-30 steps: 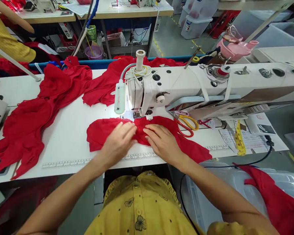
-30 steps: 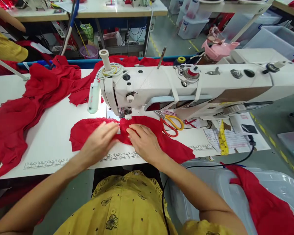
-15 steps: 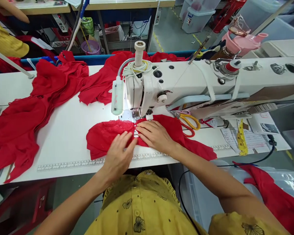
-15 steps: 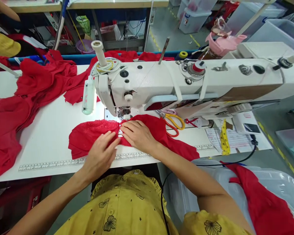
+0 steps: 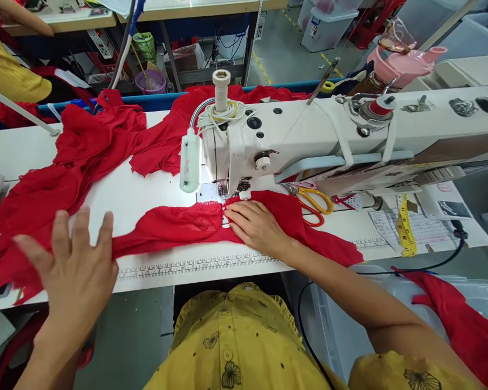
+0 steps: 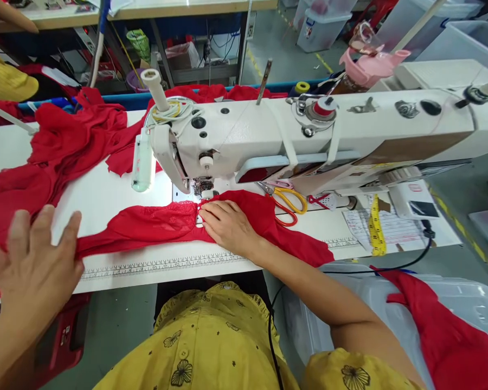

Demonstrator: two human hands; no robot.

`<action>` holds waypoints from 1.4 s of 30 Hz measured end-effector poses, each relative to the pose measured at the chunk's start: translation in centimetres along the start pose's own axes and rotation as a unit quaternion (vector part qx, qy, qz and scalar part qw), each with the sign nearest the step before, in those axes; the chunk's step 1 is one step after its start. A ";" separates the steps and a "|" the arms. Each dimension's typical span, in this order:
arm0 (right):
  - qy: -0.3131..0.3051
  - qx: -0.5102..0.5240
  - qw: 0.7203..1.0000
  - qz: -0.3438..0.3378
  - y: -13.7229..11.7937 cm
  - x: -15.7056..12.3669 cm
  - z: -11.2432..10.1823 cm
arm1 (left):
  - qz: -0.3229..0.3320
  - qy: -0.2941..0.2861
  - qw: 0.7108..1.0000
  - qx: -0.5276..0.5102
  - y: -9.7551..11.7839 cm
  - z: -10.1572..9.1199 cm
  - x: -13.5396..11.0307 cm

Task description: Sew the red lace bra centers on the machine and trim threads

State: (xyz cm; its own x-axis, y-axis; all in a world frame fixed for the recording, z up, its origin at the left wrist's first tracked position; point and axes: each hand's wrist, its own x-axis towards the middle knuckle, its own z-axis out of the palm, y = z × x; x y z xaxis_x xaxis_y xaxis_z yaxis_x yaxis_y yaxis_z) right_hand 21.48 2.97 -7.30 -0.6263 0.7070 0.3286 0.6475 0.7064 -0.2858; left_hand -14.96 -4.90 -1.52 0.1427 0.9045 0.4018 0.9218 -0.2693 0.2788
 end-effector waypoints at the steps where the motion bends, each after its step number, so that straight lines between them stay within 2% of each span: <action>1: -0.006 -0.004 1.000 -0.003 -0.1 0.0 -0.2 | 0.014 -0.034 0.999 0.010 0.9 -0.2 -0.2; 4: -0.001 0.001 1.000 -0.010 -0.4 0.1 -0.9 | 0.100 -0.118 0.988 -0.007 5.2 0.7 0.7; 5: 0.007 0.005 1.000 -0.013 -0.4 0.2 -1.0 | 0.114 -0.105 0.987 -0.036 6.8 1.5 1.5; 6: 0.014 0.007 1.000 -0.015 -0.4 0.4 -1.1 | 0.135 -0.068 0.986 -0.064 8.2 2.7 2.4; 8: 0.022 0.000 1.000 -0.021 -0.4 0.7 -1.0 | 0.203 -0.024 0.973 -0.108 10.3 5.7 4.2; 10: 0.023 -0.006 0.999 -0.021 -0.2 0.8 -0.6 | 0.257 -0.038 0.960 -0.110 11.0 9.1 5.5; 12: 0.024 0.002 1.000 -0.013 0.2 0.6 -0.2 | 0.252 -0.060 0.962 -0.090 10.6 11.8 5.9; 15: 0.018 0.036 0.999 0.009 0.7 0.1 0.1 | 0.214 -0.083 0.968 -0.105 9.6 13.7 5.3; 19: -0.006 0.054 0.998 0.026 1.1 -0.2 0.1 | 0.176 -0.102 0.970 -0.130 9.3 13.3 4.7; 23: -0.012 0.056 0.998 0.029 1.0 -0.1 -0.2 | 0.180 -0.124 0.969 -0.114 9.6 12.4 4.7; 28: 0.019 0.060 0.998 0.025 1.0 0.1 -0.4 | 0.216 -0.044 0.965 -0.145 9.2 12.1 5.1; 33: 0.004 0.031 1.000 0.003 1.0 0.0 -0.2 | 0.246 -0.076 0.962 -0.086 8.8 12.1 4.8; 36: 0.009 0.040 0.999 0.008 1.0 0.0 -0.5 | 0.240 -0.068 0.964 -0.098 8.8 11.7 4.8; 40: 0.023 0.053 0.998 0.015 0.9 0.6 -1.0 | 0.201 -0.011 0.966 -0.164 9.1 11.1 5.9; 42: 0.019 0.043 0.999 0.006 0.8 0.9 -1.0 | 0.189 -0.007 0.963 -0.190 9.3 11.2 6.5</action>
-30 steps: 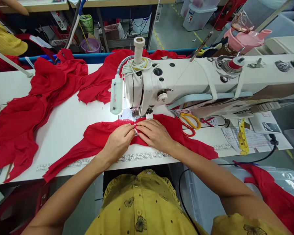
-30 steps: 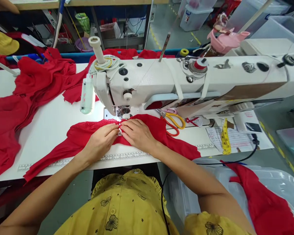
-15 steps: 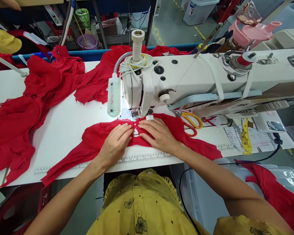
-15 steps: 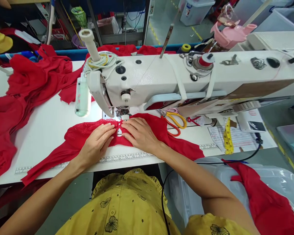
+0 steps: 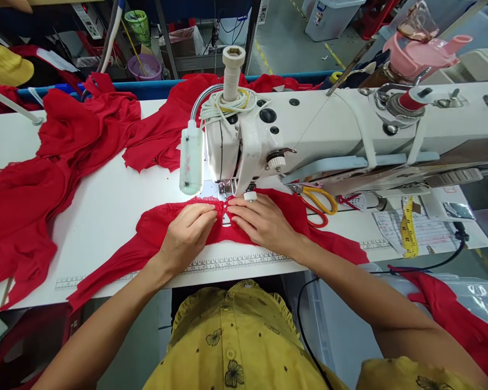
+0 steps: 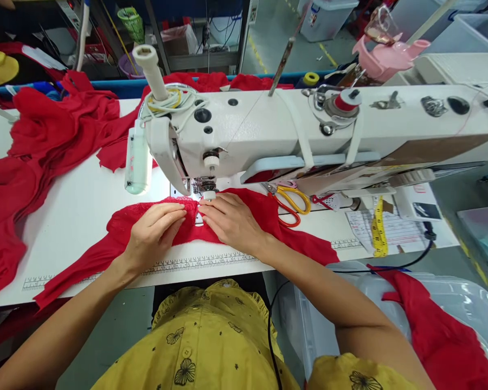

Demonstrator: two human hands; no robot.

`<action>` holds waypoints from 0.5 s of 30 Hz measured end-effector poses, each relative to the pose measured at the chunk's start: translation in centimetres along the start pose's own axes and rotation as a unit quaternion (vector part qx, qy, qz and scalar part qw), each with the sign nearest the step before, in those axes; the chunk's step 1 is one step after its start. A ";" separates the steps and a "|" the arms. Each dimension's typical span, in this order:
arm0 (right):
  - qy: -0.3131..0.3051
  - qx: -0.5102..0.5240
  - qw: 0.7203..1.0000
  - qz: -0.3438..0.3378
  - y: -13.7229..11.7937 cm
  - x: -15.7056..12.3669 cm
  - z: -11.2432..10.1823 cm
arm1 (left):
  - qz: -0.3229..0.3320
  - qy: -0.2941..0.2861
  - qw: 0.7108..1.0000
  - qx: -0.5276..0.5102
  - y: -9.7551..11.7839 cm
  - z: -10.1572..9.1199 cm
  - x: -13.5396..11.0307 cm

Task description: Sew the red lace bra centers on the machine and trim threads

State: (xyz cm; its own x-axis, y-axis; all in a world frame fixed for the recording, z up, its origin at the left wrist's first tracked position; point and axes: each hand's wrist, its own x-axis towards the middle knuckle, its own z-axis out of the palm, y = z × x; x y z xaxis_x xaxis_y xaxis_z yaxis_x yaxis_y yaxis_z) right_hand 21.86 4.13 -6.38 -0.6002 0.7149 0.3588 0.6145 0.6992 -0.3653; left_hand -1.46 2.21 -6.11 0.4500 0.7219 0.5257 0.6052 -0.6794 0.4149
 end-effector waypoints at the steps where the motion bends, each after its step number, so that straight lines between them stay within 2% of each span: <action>1: -0.004 -0.009 1.000 -0.006 0.0 0.1 0.1 | 0.003 -0.011 1.000 -0.009 -0.2 0.2 0.2; 5: -0.008 -0.038 0.999 -0.021 0.1 0.0 1.0 | 0.040 -0.066 0.997 0.017 -0.8 1.2 0.1; 15: 0.019 -0.058 0.998 -0.007 0.7 -0.7 1.3 | 0.069 -0.100 0.982 0.142 -0.9 1.6 -0.7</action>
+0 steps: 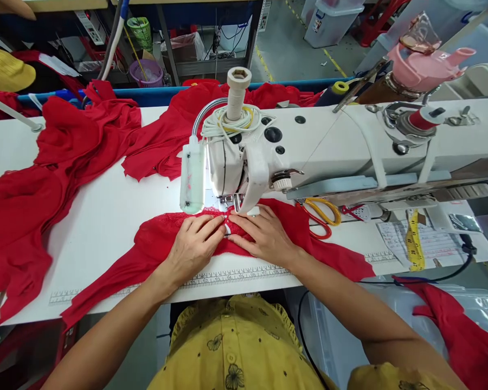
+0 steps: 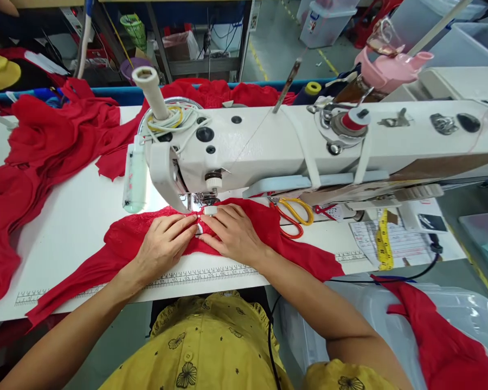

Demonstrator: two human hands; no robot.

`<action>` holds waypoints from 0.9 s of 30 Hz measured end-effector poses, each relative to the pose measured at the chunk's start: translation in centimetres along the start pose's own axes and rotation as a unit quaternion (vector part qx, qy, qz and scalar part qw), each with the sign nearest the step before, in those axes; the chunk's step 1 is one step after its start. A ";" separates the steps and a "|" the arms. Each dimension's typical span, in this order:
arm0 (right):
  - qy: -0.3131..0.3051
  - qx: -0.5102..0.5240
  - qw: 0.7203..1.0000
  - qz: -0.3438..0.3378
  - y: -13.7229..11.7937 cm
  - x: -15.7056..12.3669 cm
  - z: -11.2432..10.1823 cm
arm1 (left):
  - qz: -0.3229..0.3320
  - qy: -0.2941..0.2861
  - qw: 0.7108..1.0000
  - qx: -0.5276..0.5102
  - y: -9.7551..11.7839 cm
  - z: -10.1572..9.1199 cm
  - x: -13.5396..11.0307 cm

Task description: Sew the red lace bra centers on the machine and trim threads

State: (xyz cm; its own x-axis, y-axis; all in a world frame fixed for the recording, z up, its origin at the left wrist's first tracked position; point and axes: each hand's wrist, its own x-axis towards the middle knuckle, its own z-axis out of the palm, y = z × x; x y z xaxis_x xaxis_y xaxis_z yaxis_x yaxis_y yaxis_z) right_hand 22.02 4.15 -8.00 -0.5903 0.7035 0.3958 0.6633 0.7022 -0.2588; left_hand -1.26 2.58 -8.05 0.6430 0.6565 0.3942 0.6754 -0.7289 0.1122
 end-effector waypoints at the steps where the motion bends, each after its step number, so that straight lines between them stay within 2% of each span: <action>1: -0.005 -0.005 1.000 0.002 -0.1 0.1 -0.1 | 0.001 -0.005 1.000 0.006 0.0 0.0 0.0; 5: -0.019 -0.014 1.000 0.019 -0.3 0.2 -0.1 | -0.018 -0.015 1.000 0.017 0.2 0.0 0.0; 17: 0.028 -0.025 0.999 0.019 -0.2 0.1 0.1 | -0.056 -0.014 0.997 0.060 0.8 -0.3 0.1; 27: 0.009 -0.023 0.999 0.023 -0.3 0.1 -0.1 | -0.073 -0.021 0.996 0.043 0.7 -0.3 0.1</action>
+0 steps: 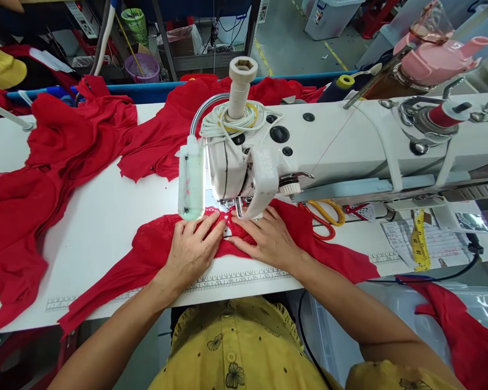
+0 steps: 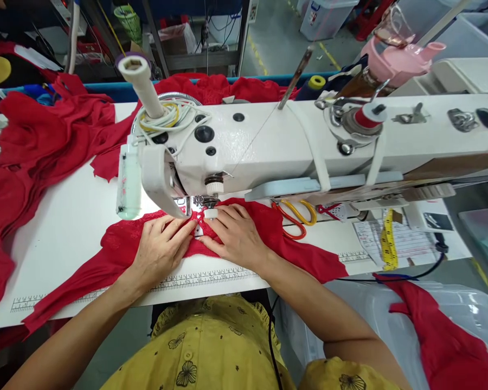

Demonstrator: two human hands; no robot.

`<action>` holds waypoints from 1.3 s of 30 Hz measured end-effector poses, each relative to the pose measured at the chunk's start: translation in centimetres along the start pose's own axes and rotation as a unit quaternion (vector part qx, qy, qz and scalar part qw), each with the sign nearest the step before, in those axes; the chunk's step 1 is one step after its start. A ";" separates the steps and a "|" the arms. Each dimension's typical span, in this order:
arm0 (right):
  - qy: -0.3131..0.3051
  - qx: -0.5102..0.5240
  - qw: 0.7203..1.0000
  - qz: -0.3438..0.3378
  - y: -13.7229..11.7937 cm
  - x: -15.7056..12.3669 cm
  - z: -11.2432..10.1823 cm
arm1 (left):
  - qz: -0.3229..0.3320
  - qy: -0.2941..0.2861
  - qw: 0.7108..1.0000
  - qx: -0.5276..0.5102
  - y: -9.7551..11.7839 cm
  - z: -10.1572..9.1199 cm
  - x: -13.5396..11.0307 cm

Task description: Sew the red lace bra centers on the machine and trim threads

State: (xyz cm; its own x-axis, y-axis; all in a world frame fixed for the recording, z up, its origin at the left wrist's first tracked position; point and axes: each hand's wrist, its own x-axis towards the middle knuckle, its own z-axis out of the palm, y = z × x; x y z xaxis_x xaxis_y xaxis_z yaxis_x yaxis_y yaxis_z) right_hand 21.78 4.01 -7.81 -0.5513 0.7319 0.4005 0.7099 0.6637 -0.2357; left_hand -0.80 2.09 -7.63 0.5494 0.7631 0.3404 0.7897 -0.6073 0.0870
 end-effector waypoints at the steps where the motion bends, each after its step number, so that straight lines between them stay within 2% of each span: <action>1: 0.001 0.000 1.000 -0.001 0.0 0.0 0.0 | -0.001 0.000 1.000 0.001 0.0 0.0 0.0; 16: -0.039 -0.035 0.999 -0.014 -0.2 0.1 -0.3 | -0.005 0.006 1.000 0.015 0.2 -0.2 0.3; 23: -0.037 -0.064 0.997 -0.024 -0.6 0.1 -0.3 | -0.004 0.013 0.999 0.034 0.3 -0.4 0.2; 32: -0.032 -0.017 0.999 -0.004 -0.3 -0.1 -0.1 | -0.008 0.007 1.000 0.027 0.3 -0.3 0.2; 39: -0.060 -0.007 0.998 0.004 -0.3 0.0 -0.3 | -0.020 -0.005 1.000 0.007 0.4 -0.4 0.2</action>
State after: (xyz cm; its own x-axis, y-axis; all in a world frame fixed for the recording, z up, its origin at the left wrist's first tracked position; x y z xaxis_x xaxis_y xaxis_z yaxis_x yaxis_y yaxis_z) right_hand 21.75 3.75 -7.49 -0.5944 0.7504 0.2890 0.7198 0.6568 -0.2247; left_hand -0.49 1.95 -7.13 0.5196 0.7891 0.3277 0.8150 -0.5729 0.0873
